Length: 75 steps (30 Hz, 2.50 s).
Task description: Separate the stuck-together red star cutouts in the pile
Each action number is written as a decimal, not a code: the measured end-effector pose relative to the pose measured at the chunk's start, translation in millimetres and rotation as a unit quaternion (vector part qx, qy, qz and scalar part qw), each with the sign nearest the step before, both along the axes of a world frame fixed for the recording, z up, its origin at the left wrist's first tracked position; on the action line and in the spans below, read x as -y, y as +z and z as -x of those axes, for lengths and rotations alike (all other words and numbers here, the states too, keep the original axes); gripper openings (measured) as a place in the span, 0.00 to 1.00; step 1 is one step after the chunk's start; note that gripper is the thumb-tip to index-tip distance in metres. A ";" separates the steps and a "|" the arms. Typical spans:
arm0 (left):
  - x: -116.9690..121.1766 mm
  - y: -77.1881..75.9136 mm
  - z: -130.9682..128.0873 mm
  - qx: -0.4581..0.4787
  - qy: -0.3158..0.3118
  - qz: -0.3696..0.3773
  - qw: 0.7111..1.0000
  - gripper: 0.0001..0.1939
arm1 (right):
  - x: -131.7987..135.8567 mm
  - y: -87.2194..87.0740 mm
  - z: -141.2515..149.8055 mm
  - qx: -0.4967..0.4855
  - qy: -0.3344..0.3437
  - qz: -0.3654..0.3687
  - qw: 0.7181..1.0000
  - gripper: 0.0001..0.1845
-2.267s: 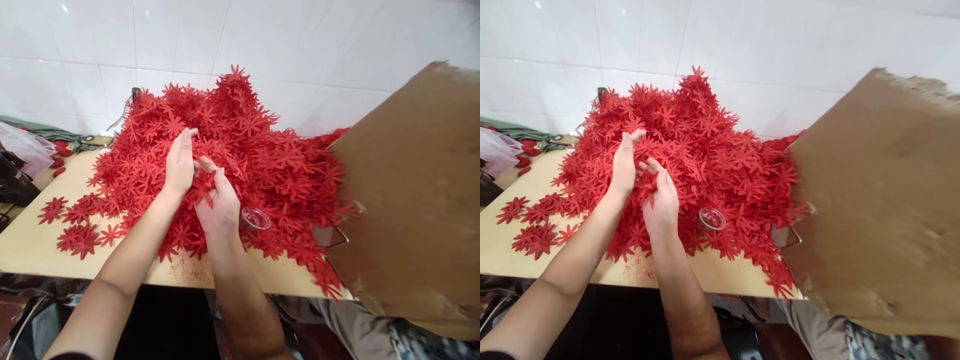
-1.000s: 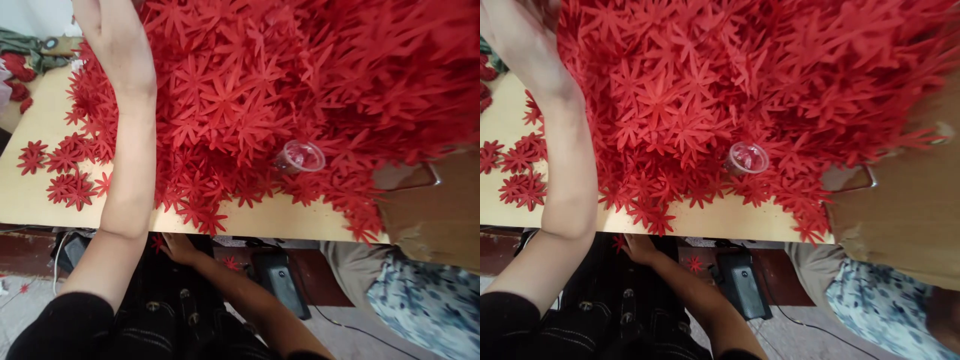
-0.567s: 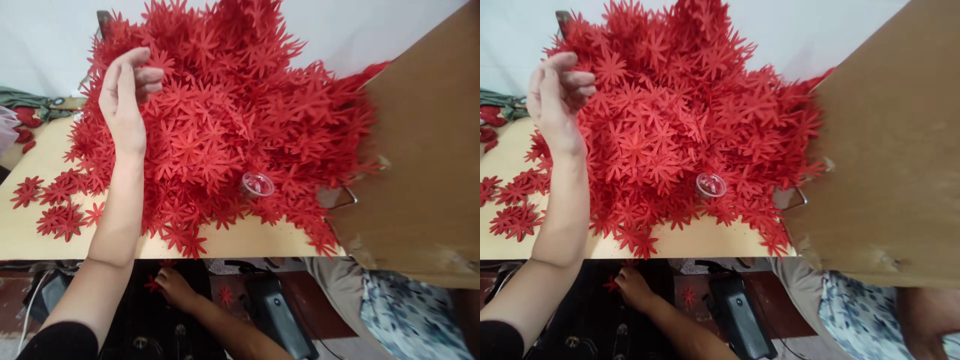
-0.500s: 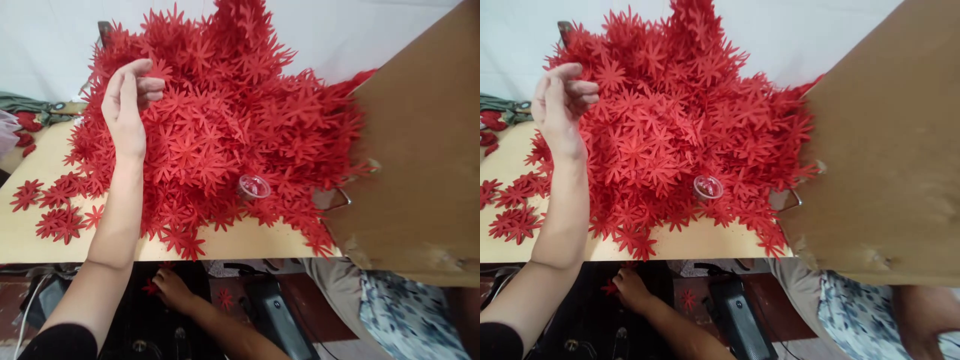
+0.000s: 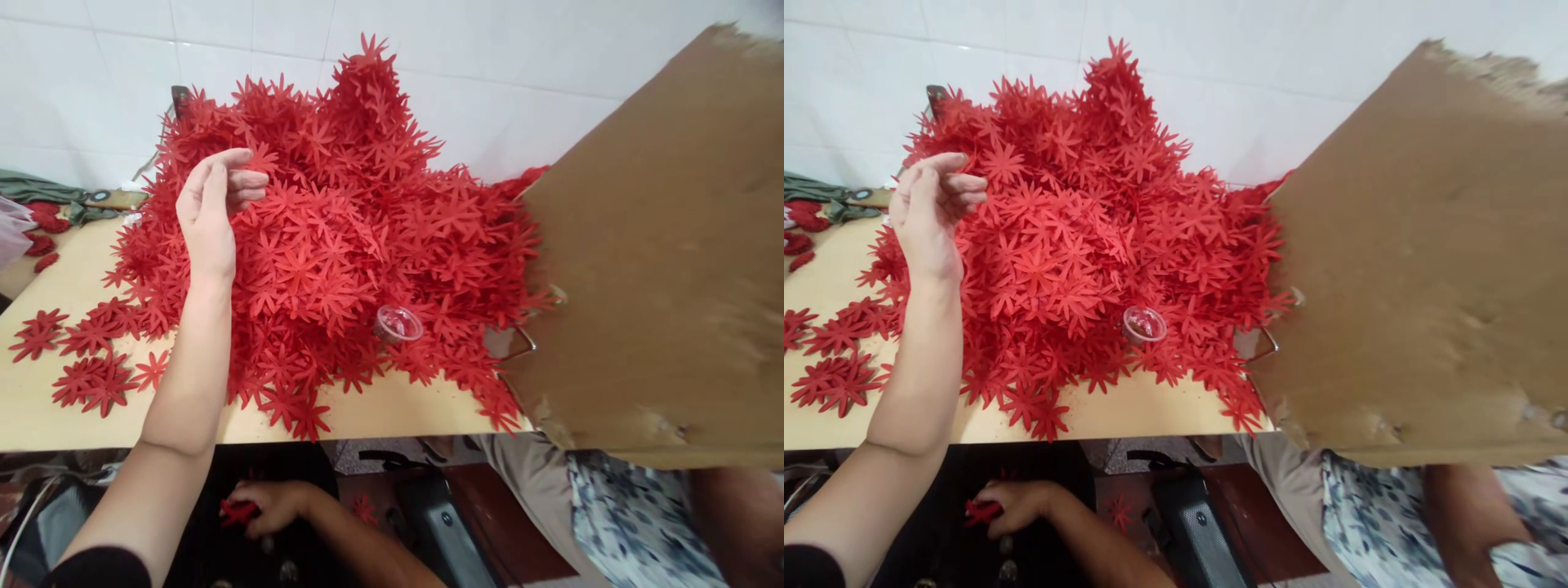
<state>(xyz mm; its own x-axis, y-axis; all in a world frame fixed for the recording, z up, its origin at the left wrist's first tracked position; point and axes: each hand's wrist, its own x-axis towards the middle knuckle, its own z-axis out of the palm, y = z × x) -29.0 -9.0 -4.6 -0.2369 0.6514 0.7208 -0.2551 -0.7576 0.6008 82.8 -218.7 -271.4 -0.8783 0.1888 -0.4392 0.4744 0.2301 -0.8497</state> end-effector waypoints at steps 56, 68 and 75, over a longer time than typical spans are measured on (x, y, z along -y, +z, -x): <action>97.6 -30.0 -0.7 -0.379 -0.134 0.144 0.904 0.12 | -44.7 175.7 -87.4 -0.328 -0.412 0.090 0.845 0.10; 89.8 -42.3 -46.1 -0.402 -0.034 0.070 0.912 0.11 | -97.4 226.1 -79.7 -0.415 -0.541 0.019 0.732 0.06; 75.1 -38.4 -39.8 -0.339 0.013 0.114 0.934 0.06 | -105.3 225.7 -81.4 -0.398 -0.554 0.060 0.729 0.05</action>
<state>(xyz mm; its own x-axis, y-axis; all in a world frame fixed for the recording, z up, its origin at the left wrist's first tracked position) 10.8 -84.1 -43.0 0.2055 0.8064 0.5546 0.2587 -0.5913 0.7639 164.2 -113.4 -45.7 -0.2018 0.9779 0.0540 -0.3422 -0.0187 -0.9394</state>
